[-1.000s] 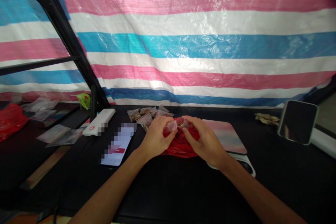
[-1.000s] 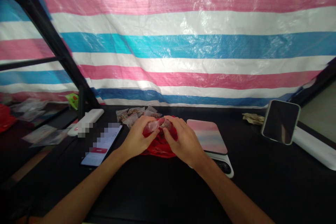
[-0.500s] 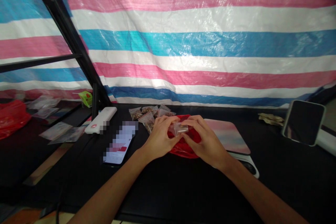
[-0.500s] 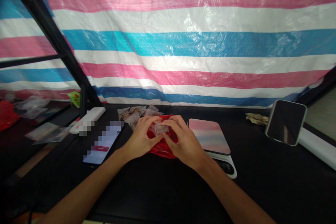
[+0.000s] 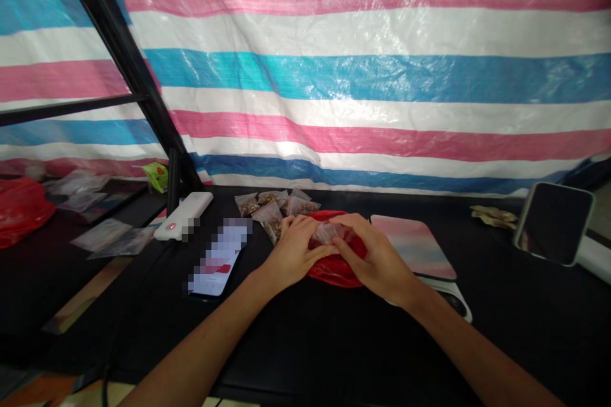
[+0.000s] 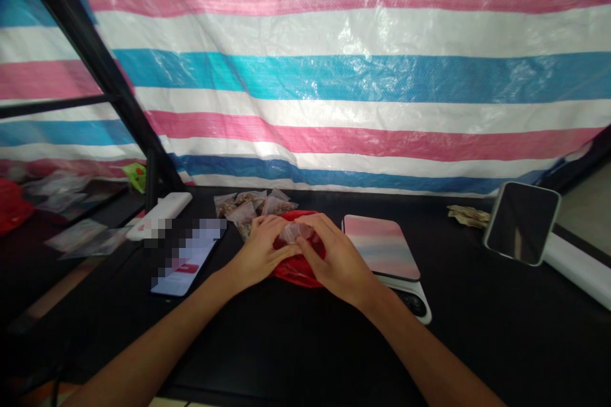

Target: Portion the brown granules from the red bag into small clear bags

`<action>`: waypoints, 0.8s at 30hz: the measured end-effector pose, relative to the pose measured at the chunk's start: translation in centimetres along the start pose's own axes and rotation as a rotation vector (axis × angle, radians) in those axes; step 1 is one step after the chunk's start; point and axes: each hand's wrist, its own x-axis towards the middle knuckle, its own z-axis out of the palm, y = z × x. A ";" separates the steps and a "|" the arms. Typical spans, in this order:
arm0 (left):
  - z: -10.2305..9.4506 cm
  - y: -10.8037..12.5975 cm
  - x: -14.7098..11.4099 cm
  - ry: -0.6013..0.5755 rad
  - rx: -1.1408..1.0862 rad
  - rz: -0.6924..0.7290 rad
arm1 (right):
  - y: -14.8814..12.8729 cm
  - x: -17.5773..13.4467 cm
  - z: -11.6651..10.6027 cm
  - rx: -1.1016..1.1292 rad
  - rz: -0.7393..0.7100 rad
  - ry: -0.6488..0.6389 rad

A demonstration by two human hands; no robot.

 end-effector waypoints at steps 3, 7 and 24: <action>-0.5 0.1 0.1 0.039 -0.021 0.014 | 0.0 0.0 0.2 0.025 -0.103 0.053; -1.1 0.0 0.0 0.066 -0.043 0.043 | -0.1 0.0 -0.3 0.003 -0.131 0.065; -1.1 1.1 0.1 -0.082 -0.301 0.043 | -0.1 -0.4 -0.3 -0.047 -0.138 0.081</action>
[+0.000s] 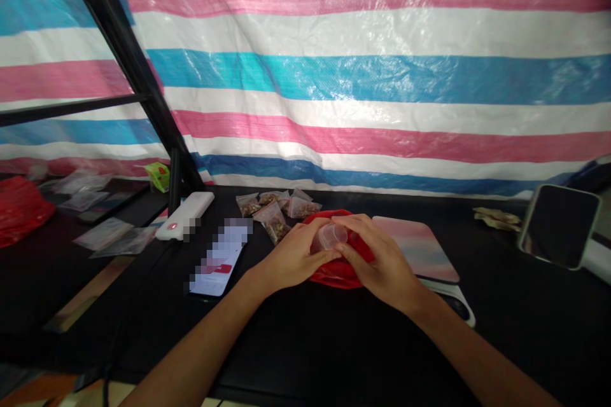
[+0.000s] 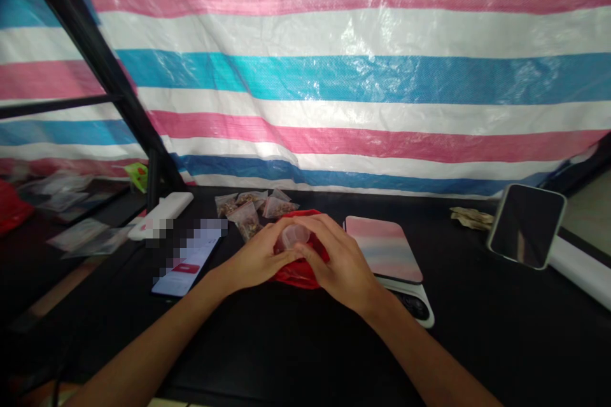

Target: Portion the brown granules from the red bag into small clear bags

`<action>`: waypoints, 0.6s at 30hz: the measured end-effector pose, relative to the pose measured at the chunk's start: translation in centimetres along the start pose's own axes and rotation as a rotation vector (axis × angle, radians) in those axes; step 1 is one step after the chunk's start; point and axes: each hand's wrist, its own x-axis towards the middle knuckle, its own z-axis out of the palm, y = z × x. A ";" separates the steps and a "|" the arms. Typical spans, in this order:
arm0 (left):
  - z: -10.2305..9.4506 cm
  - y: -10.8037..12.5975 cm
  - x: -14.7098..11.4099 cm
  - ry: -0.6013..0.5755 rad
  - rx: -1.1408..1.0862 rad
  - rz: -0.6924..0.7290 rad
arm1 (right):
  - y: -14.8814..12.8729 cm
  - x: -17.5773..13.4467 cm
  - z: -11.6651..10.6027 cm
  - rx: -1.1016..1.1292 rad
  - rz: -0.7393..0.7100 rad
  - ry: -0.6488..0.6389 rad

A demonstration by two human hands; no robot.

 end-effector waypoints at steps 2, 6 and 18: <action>0.1 0.1 0.0 0.023 -0.033 -0.024 | -0.3 0.0 -0.2 -0.005 -0.006 0.032; 0.2 -0.1 0.2 0.175 -0.068 -0.095 | -0.6 0.1 -0.6 -0.023 -0.014 0.171; -1.0 -1.5 0.4 0.459 0.153 -0.365 | 1.8 -0.2 0.2 -0.376 0.081 -0.168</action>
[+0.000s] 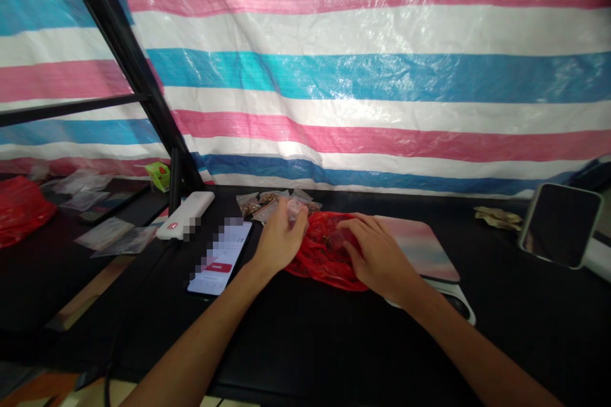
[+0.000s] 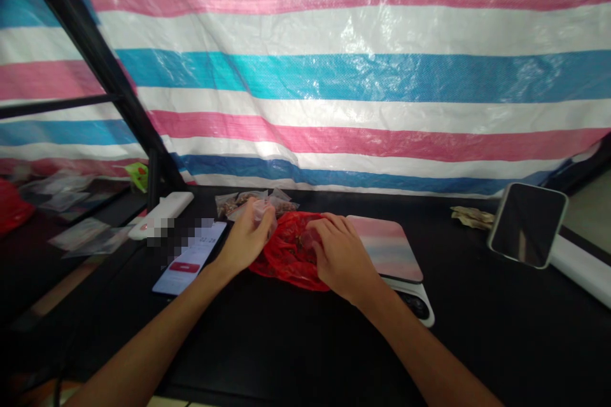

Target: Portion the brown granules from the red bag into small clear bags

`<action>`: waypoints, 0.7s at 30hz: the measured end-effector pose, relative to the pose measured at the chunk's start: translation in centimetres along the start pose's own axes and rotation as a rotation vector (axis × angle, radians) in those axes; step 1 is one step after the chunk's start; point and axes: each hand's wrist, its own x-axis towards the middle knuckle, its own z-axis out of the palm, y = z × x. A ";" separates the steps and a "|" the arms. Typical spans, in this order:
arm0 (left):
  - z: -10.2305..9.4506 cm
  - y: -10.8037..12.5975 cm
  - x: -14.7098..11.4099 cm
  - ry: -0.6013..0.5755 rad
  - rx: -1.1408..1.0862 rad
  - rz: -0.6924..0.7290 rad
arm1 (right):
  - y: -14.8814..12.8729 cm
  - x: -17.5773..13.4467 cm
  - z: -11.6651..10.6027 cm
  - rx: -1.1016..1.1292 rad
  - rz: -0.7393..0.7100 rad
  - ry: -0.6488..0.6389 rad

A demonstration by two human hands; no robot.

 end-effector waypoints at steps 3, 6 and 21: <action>0.3 -0.1 -0.3 -0.141 0.077 0.054 | 0.1 0.1 -0.1 -0.030 0.038 0.001; 0.6 -0.1 -0.6 -0.241 0.114 0.102 | 0.0 0.2 -0.3 -0.041 0.076 -0.023; 0.0 1.2 -0.8 -0.262 0.088 0.097 | -0.5 -0.1 -0.2 0.005 -0.002 -0.135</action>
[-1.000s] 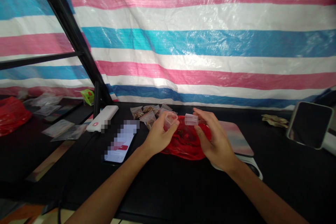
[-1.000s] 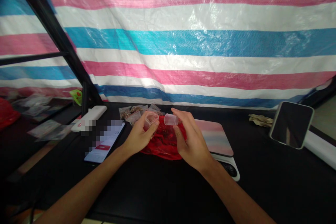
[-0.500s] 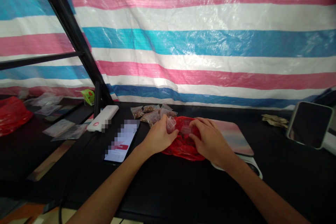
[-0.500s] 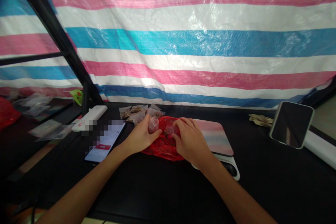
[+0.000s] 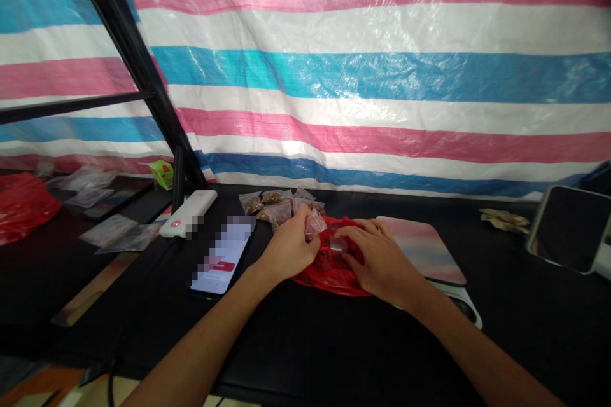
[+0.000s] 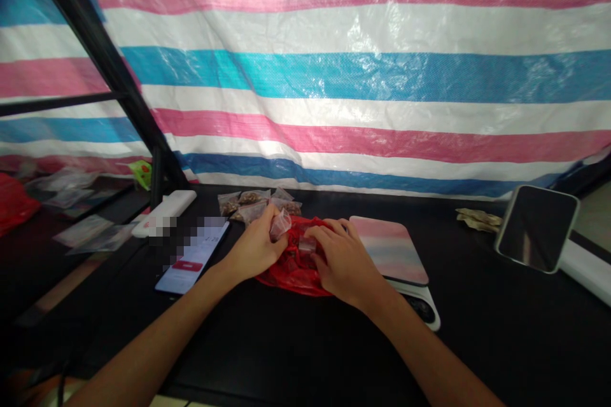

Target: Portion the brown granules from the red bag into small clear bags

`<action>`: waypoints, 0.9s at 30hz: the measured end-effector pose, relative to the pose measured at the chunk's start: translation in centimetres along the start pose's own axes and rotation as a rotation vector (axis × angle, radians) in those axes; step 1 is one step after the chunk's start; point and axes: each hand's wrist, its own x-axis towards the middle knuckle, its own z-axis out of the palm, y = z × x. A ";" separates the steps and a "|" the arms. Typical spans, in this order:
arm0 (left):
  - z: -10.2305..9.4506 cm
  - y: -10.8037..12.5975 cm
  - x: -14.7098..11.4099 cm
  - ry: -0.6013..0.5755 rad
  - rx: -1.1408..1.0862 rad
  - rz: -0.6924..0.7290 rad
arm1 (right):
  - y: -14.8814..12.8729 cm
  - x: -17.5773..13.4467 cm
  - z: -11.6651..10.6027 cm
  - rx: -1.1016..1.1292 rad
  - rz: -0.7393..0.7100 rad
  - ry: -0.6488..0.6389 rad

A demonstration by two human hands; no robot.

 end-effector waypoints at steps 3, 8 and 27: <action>0.4 -0.3 0.1 0.038 -0.167 -0.013 | -0.1 0.0 0.0 0.012 0.000 -0.006; 1.4 -1.2 0.7 0.018 -0.465 -0.104 | 0.1 -0.1 0.3 -0.003 -0.025 0.009; 0.8 -1.6 0.3 0.194 0.102 0.193 | -0.6 0.4 -0.1 0.066 0.106 0.294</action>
